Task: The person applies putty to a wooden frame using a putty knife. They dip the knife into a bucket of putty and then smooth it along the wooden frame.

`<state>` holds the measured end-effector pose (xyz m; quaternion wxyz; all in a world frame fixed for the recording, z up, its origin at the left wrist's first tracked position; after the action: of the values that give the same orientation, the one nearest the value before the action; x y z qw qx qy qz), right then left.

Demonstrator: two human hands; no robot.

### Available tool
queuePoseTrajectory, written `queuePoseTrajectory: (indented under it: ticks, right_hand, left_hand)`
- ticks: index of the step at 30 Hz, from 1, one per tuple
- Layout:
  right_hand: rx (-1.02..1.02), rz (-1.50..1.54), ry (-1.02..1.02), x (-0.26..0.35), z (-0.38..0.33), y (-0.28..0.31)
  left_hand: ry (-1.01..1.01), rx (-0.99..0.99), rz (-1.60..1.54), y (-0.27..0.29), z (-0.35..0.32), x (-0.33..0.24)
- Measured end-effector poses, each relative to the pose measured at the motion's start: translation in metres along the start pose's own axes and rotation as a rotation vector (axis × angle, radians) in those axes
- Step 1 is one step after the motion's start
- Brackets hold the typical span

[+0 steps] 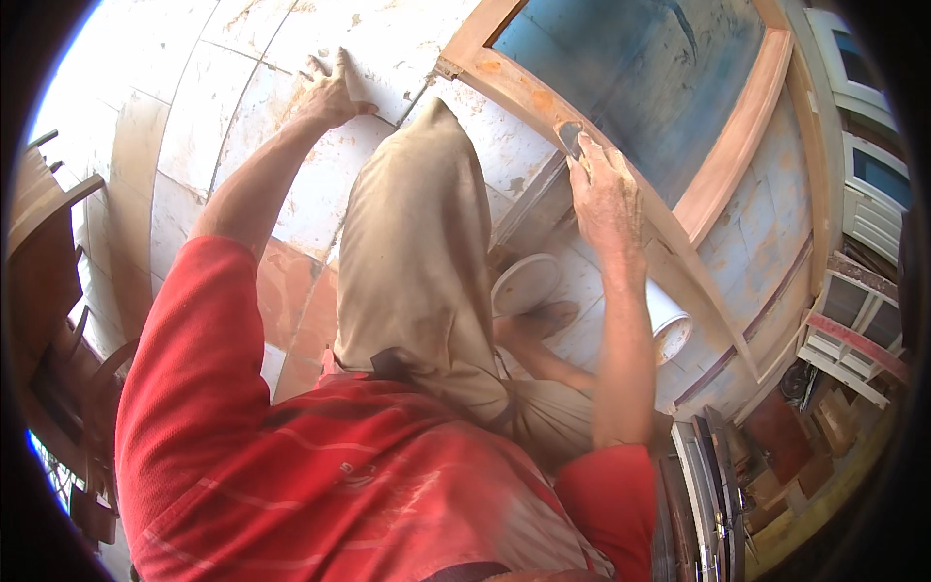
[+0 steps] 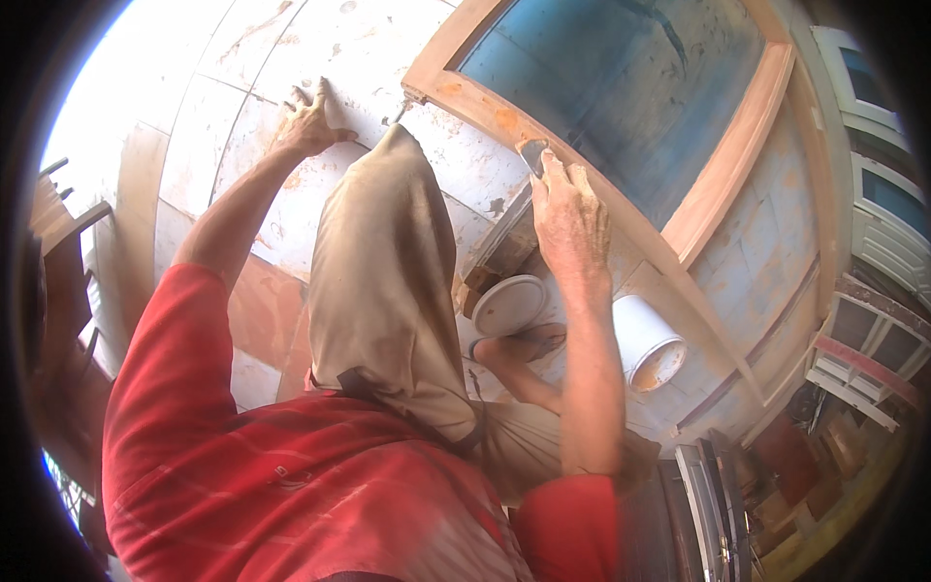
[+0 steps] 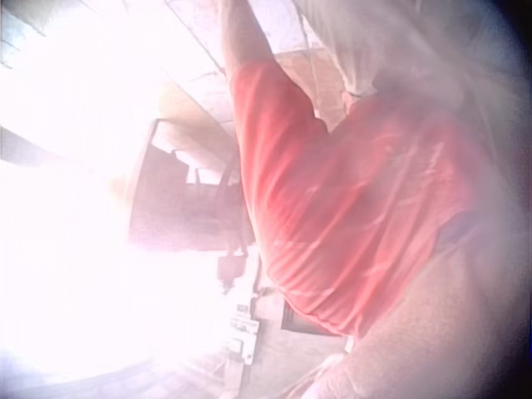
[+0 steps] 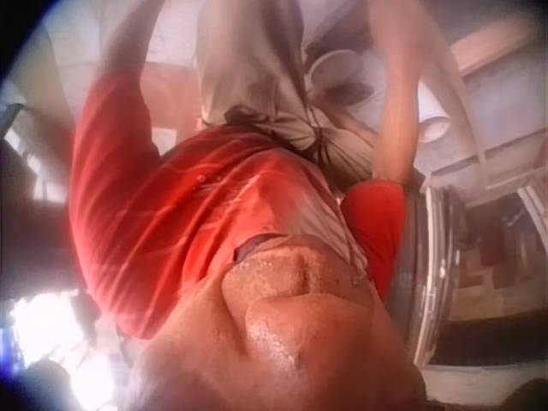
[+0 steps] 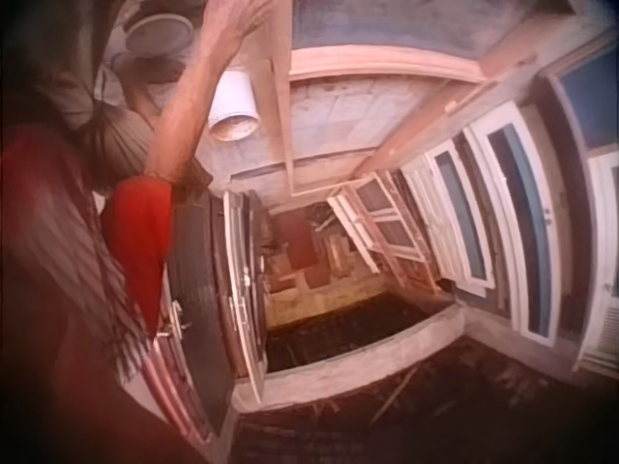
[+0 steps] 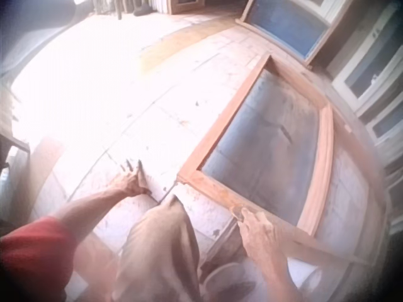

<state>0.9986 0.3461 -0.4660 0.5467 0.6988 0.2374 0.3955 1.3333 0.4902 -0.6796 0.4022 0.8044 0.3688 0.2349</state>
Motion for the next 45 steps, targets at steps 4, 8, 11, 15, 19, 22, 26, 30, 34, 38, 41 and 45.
queuePoseTrajectory:
  ticks: [4,8,11,15,19,22,26,30,34,38,41,45]
  right_hand:
    - [-0.042,0.001,-0.118,0.000,-0.012,-0.026]
    - [0.031,-0.051,-0.149,0.002,-0.019,-0.027]
    - [0.091,-0.033,-0.166,0.004,-0.013,-0.008]
    - [0.100,-0.074,-0.175,0.005,-0.001,-0.007]
    - [0.175,-0.090,-0.214,0.005,-0.009,-0.019]
    - [0.185,-0.098,-0.184,0.003,-0.002,-0.013]
    - [0.151,-0.090,-0.172,0.004,0.008,-0.013]
    - [0.325,-0.118,-0.164,0.003,0.007,-0.021]
    - [0.277,-0.134,-0.118,0.003,0.005,-0.001]
    - [0.228,-0.100,-0.066,-0.002,0.013,-0.001]
    - [0.294,-0.136,-0.123,-0.008,0.004,-0.007]
    - [0.265,-0.150,-0.180,-0.010,0.001,0.001]
  left_hand:
    - [0.011,0.042,-0.022,-0.013,0.012,0.004]
    - [0.032,0.139,-0.128,-0.021,0.015,0.008]
    - [-0.004,0.104,-0.112,-0.019,0.014,0.010]
    - [-0.009,0.096,-0.122,-0.018,0.016,0.005]
    - [0.006,0.133,-0.125,-0.019,0.016,0.005]
    - [0.000,0.096,-0.057,-0.021,0.019,0.008]
    - [0.004,0.103,-0.081,-0.020,0.017,0.005]
    - [0.024,0.030,-0.054,-0.022,0.020,0.012]
    - [0.015,0.048,0.004,-0.017,0.014,0.009]
    - [-0.029,0.077,-0.059,-0.006,0.007,0.000]
    - [0.015,0.047,-0.013,-0.001,0.005,0.001]
    - [-0.003,0.070,-0.055,-0.010,0.013,0.007]
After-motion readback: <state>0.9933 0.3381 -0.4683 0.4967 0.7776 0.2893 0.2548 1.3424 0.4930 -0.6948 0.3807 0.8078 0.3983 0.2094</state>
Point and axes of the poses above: each hand's wrist, its own z-axis towards the middle knuckle, its own y-axis out of the back of the hand, x = y × z, the point moved 10 cm from there along z, towards the middle knuckle, and after that the axes turned 13 degrees about y, right-handed, at the moved point
